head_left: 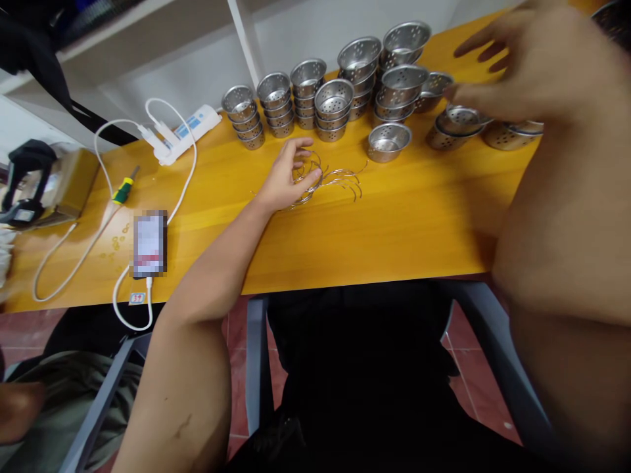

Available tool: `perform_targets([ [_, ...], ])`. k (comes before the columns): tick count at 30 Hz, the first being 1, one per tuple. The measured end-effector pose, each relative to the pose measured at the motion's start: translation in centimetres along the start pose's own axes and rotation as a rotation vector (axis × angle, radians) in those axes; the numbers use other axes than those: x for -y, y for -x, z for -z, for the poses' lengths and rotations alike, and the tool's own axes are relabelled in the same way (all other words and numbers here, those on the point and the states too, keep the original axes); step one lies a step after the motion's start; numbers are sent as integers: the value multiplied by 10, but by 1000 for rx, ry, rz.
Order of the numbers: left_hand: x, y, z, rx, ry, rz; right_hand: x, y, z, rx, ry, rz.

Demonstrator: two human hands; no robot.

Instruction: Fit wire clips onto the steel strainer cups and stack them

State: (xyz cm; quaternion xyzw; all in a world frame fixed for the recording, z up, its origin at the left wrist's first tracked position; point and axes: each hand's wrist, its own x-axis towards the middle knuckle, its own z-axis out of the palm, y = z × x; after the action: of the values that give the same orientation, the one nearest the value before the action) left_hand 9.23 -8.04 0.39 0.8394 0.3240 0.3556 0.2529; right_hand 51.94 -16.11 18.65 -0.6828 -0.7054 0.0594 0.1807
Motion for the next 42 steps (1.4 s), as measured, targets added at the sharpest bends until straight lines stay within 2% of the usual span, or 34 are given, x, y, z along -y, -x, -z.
perform_targets([
  [1,2,0,0,-10,5,-3,4,2,-1,-1,-75,54],
  [3,4,-1,0,-23,6,-3,13,0,-9,141,-129,77],
  [5,4,-1,0,-25,-2,-2,18,-9,-23,318,-33,118],
  [8,3,-1,1,-16,-14,-6,21,-24,-46,411,76,213],
  [10,1,-1,1,-13,-10,-12,21,-27,-55,399,44,263],
  [13,-2,0,-1,3,5,-34,29,-19,-61,272,-83,380],
  [16,-9,-1,-4,28,0,-69,53,-1,-76,136,-312,568],
  [19,-13,-4,-5,-6,-45,-107,81,11,-102,152,-469,694],
  [22,-2,-7,-2,-88,-69,-84,93,12,-119,131,-536,669],
  [25,21,-10,6,-182,-38,3,77,3,-118,83,-458,543],
  [27,35,-11,12,-189,-7,60,60,-7,-114,145,-333,481],
  [29,40,-11,15,-230,65,150,45,-14,-112,268,-205,467],
  [31,32,-11,14,-309,180,264,40,-18,-116,369,-119,494],
  [34,6,-11,8,-336,313,375,48,-15,-127,418,-97,536],
  [38,-20,-12,-2,-315,328,364,69,-7,-142,386,-214,558],
  [42,-23,-13,-5,-265,307,352,79,-5,-157,331,-284,665],
])
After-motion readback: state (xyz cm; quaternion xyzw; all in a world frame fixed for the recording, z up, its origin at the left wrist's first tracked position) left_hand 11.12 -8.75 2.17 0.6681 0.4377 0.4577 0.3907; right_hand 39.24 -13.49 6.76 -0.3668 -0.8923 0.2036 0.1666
